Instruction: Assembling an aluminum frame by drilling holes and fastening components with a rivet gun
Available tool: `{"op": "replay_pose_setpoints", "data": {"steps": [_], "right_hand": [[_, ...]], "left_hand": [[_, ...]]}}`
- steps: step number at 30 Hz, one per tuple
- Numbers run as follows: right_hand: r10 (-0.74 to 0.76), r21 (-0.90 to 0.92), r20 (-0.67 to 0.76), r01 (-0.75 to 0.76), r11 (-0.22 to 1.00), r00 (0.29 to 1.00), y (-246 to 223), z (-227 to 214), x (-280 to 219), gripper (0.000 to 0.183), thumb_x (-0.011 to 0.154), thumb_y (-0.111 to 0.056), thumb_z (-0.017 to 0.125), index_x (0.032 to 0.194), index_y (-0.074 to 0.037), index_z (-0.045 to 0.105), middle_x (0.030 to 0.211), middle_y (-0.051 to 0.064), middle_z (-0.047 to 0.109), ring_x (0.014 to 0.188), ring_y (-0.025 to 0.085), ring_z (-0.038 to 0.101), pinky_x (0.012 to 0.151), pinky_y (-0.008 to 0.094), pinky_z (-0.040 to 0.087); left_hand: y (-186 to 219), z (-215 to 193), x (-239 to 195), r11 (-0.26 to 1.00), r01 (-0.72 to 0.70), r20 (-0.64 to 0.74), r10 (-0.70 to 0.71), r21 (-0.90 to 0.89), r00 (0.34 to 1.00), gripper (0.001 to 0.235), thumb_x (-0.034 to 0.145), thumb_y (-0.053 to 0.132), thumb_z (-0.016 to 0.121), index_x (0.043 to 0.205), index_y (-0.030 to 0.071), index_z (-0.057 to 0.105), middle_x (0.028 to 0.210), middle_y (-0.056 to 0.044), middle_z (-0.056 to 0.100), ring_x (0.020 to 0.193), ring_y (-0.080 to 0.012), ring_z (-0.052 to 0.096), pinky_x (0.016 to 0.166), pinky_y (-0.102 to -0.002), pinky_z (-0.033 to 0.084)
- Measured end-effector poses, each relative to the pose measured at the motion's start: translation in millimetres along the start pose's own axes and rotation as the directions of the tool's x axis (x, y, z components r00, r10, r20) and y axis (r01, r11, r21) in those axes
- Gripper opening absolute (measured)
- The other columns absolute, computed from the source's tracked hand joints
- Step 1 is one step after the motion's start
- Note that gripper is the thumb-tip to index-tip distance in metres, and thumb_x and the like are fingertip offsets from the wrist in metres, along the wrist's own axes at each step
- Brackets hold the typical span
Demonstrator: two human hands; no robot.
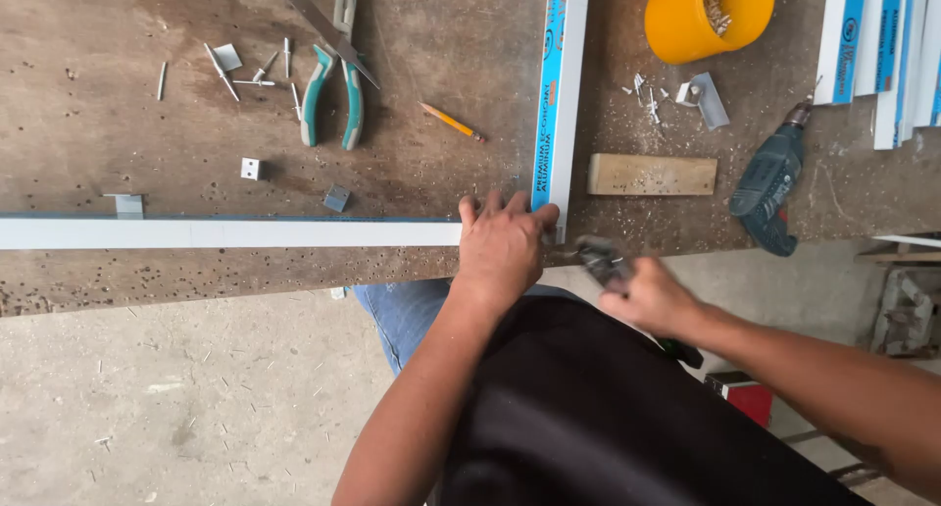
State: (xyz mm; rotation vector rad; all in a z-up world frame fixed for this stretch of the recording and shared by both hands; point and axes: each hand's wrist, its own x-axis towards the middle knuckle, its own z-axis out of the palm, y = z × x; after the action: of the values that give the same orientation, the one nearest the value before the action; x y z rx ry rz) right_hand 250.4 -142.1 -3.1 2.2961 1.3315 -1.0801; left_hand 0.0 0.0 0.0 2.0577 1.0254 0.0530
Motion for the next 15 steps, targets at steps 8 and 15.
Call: {"op": "replay_pose_setpoints", "data": {"steps": [8,15], "right_hand": [[-0.167,0.202,0.029,0.158,0.967,0.985,-9,-51,-25,0.029,0.066,-0.027,0.085,0.062,-0.001,0.071,0.052,0.017,0.068,0.057,0.019,0.063,0.058,0.041,0.052],[-0.365,0.653,-0.252,0.436,0.620,0.896,-57,-81,-75,0.020,0.069,-0.017,0.084,0.060,-0.006,0.070,0.048,0.003,0.058,0.048,0.013,0.054,0.046,0.030,0.047]], "left_hand": [[-10,9,-3,0.998,-0.046,-0.062,0.048,0.041,0.997,0.036,0.089,0.014,0.058,0.119,0.034,0.062,0.107,-0.001,0.061,0.109,-0.0286,0.056,0.109,-0.058,0.026],[38,-57,-67,0.804,-0.211,-0.085,0.198,-0.555,0.977,0.079,0.089,0.023,0.073,0.153,0.000,0.034,0.142,-0.032,0.052,0.131,-0.0532,0.048,0.110,-0.064,0.024]]}}
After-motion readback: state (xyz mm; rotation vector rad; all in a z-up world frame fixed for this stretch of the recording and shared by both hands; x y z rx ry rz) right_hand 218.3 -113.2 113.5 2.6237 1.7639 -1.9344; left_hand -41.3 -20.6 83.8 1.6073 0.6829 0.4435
